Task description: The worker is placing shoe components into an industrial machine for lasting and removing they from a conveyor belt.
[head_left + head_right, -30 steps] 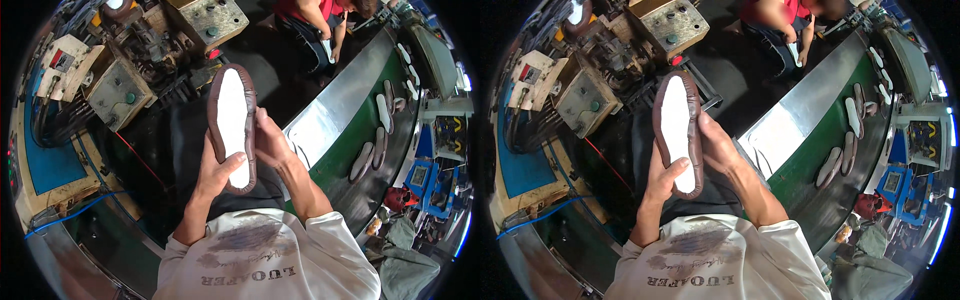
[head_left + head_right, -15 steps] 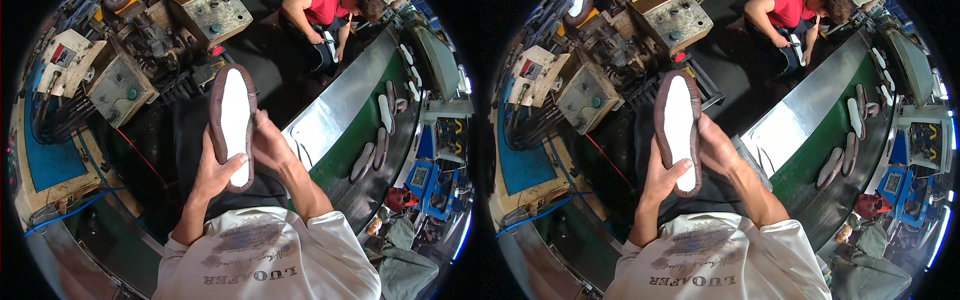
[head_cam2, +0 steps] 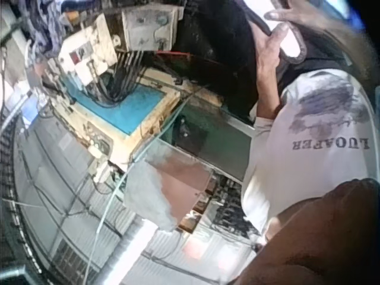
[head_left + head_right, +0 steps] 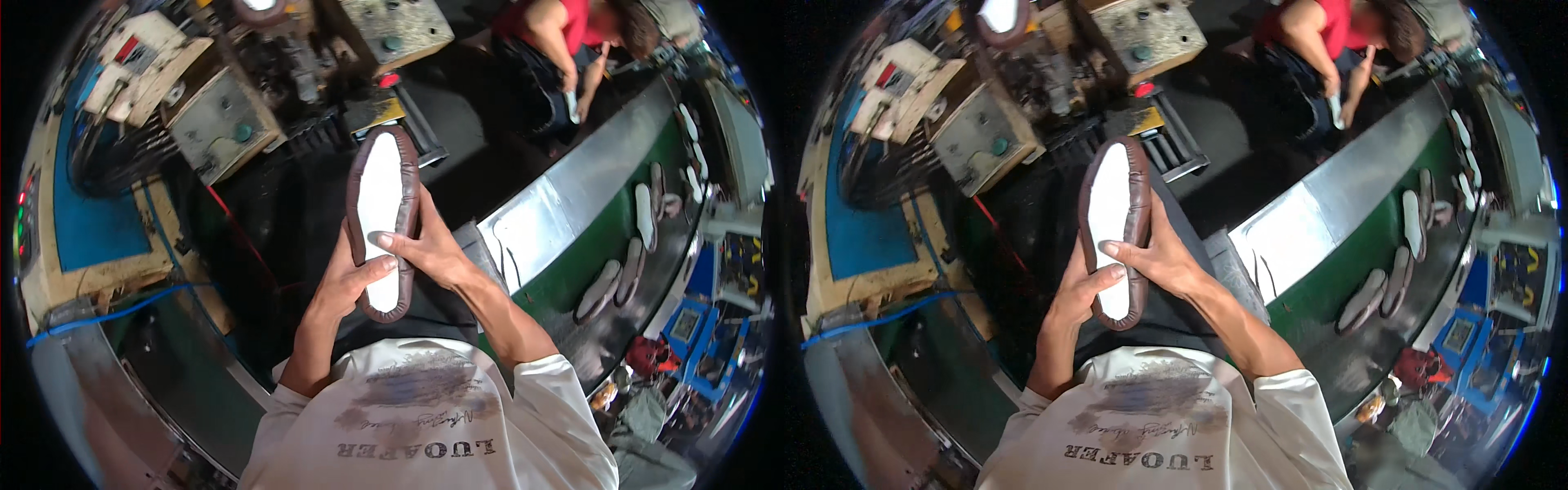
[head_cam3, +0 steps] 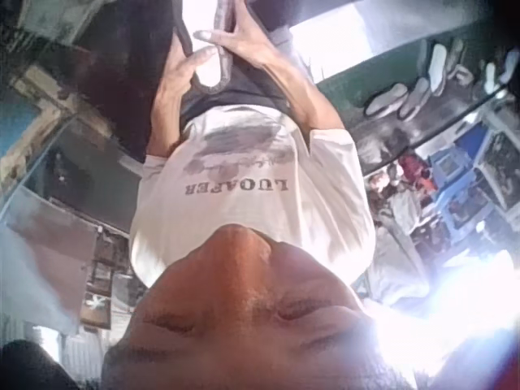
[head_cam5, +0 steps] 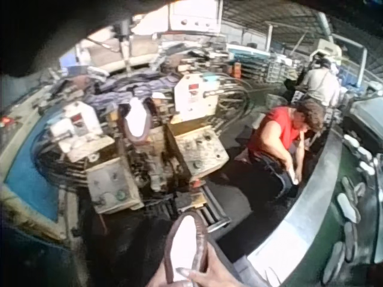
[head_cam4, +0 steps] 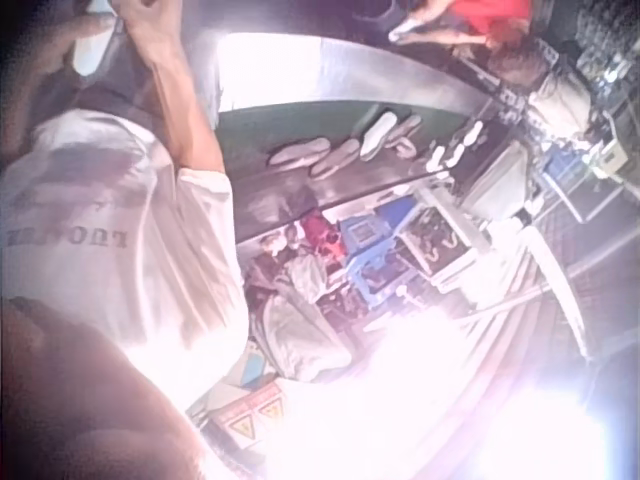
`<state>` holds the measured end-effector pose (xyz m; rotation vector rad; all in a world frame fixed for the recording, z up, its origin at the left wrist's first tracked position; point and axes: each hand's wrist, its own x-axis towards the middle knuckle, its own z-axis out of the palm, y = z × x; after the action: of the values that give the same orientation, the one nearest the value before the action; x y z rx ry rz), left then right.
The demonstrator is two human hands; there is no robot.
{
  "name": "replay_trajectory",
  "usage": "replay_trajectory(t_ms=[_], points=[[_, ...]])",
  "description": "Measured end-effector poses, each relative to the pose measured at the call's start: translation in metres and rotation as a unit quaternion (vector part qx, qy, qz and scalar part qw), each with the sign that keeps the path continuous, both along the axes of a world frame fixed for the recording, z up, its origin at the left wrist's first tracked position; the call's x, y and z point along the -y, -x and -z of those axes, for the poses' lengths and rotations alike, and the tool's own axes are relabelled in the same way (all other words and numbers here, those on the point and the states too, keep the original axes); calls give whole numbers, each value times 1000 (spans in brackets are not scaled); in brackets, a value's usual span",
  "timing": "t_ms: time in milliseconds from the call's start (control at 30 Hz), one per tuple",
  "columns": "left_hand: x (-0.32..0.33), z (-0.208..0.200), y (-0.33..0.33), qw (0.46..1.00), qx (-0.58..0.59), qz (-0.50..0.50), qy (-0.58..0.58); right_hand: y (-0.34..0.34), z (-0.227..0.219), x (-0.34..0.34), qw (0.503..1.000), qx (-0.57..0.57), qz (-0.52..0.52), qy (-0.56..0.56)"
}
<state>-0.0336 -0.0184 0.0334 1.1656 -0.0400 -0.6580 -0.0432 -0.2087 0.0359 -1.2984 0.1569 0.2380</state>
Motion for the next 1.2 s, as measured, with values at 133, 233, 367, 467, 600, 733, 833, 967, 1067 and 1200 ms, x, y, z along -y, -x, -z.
replay_trajectory(t_ms=[133, 233, 367, 467, 600, 733, 833, 967, 1067, 1200], points=[[-57, 11, 15, 989, -116, -49, 79, -7, 2, -31, 995, 9, -87, 54], [-101, 23, 31, 976, -126, -127, 125, -6, 10, -39, 993, -38, -109, 30], [-207, 59, 77, 937, -184, -288, 79, -3, 18, -22, 989, -121, -80, 23], [-315, 72, 114, 890, -189, -408, -79, 1, 36, 0, 984, -165, -38, 63], [-449, 88, 158, 554, -114, -415, -713, -11, 59, 20, 979, -198, -48, 29], [-510, 128, 158, 451, -63, -105, -884, -9, 48, 9, 981, -187, -24, 52], [-544, 139, 162, 404, -34, 48, -913, -21, 42, -12, 980, -181, -38, 69], [-577, 150, 176, 357, -15, 115, -927, -27, 44, -20, 979, -175, -61, 80], [-577, 145, 180, 393, 11, 68, -917, -25, 47, -13, 977, -173, -79, 97], [-571, 117, 186, 574, -19, -192, -796, -27, 58, 14, 979, -164, -73, 102]])
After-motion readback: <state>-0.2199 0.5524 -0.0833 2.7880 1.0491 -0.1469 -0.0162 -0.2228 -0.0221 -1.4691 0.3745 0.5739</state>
